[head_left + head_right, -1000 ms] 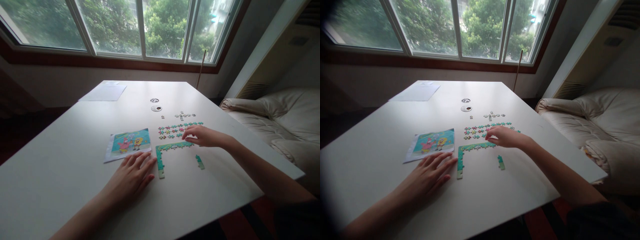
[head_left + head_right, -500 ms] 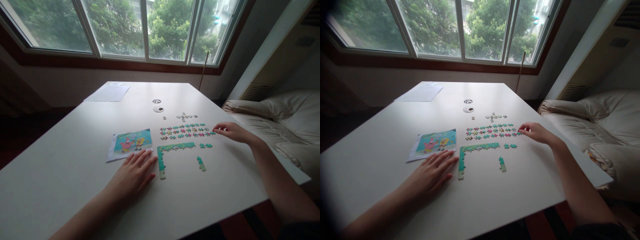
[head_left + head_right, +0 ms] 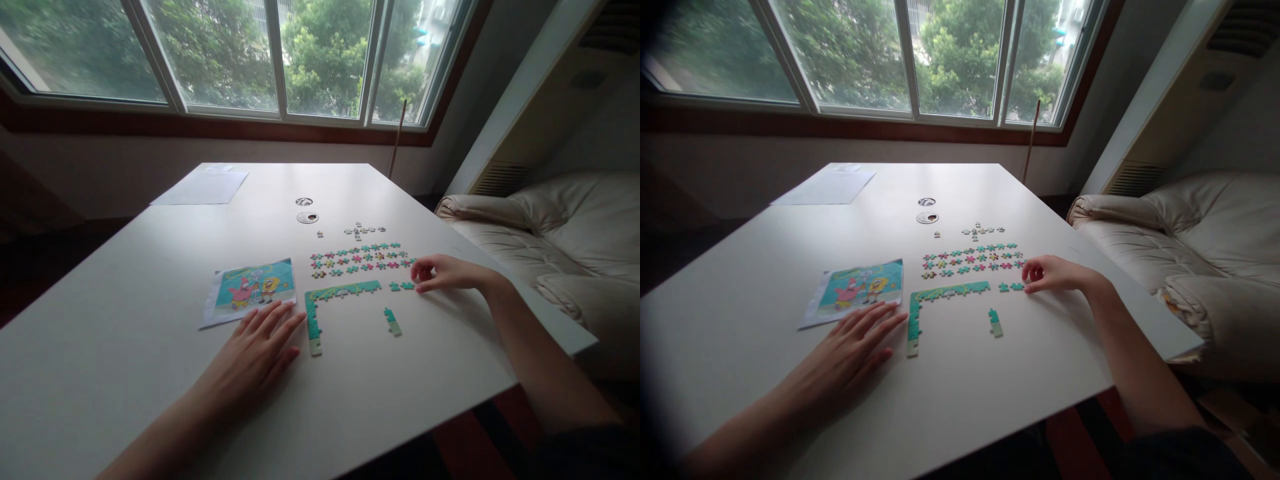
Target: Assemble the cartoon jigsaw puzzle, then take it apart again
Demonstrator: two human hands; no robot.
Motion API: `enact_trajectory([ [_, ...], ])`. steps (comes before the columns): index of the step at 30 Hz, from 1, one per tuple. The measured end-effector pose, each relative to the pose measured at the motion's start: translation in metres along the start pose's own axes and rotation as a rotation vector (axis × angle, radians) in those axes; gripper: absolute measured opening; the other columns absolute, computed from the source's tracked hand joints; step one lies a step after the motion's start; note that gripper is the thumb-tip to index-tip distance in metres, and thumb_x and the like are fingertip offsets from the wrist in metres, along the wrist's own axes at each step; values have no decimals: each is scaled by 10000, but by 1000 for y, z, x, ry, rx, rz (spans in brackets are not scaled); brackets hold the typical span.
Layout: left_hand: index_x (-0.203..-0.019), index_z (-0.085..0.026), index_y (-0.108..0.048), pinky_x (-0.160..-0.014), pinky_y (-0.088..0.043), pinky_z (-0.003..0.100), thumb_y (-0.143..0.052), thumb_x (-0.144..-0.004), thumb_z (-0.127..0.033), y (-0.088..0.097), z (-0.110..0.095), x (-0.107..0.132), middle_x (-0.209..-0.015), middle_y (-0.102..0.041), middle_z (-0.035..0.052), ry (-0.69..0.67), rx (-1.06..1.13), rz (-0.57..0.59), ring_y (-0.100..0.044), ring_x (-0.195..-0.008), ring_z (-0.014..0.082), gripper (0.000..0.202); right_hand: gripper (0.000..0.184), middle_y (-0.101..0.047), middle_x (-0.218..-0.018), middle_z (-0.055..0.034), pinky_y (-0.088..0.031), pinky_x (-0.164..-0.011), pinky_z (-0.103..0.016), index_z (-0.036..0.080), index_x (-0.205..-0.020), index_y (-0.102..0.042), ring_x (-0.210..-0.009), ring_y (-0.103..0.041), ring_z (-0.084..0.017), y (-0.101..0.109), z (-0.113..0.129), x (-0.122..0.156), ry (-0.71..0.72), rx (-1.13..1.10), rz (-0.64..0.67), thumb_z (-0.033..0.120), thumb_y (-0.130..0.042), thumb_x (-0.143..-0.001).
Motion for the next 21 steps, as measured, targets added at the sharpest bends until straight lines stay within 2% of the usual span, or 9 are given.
enact_trajectory([
  [5,-1391,-322,-350,-1056,-303,468,-422,-924,-354,1,-10,2,-1404,-431,49,-75,36,8,-381,-1280,275,473,428,-568,-739,-14,-407,-644,-257,164,-906,-639,-693,-513,-147,-7,10,-2,21,-45,28,488,-688,-631],
  [9,-1369,-356,-379,-1055,-292,491,-426,-924,-346,1,-15,3,-1412,-419,39,-122,32,13,-371,-1288,287,447,393,-552,-697,-2,-391,-618,-249,162,-876,-635,-666,-498,-138,-9,14,-3,23,-47,42,483,-669,-652],
  [13,-1365,-356,-383,-1030,-312,506,-415,-928,-346,0,-15,3,-1407,-422,49,-112,29,28,-378,-1281,300,438,361,-570,-707,-8,-387,-620,-252,154,-860,-632,-675,-498,-140,-11,15,-3,27,-52,56,461,-657,-671],
  [18,-1372,-348,-369,-1040,-297,474,-416,-929,-350,-1,-15,2,-1416,-412,44,-117,25,39,-357,-1294,281,445,294,-568,-752,-18,-388,-637,-247,143,-829,-596,-696,-489,-133,-13,17,-2,41,-70,68,394,-651,-686],
  [21,-1366,-297,-383,-1044,-293,452,-411,-930,-363,0,-16,1,-1392,-445,56,-119,7,36,-367,-1284,268,442,266,-553,-732,-7,-378,-620,-241,148,-801,-577,-677,-479,-127,-13,22,-2,58,-67,68,376,-641,-682],
])
Point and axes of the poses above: each hand's wrist, its own x-axis away from the middle knuckle, its own y-axis out of the back of the hand, z = x × y, the point moved 10 cm from there along -x, towards the middle knuckle
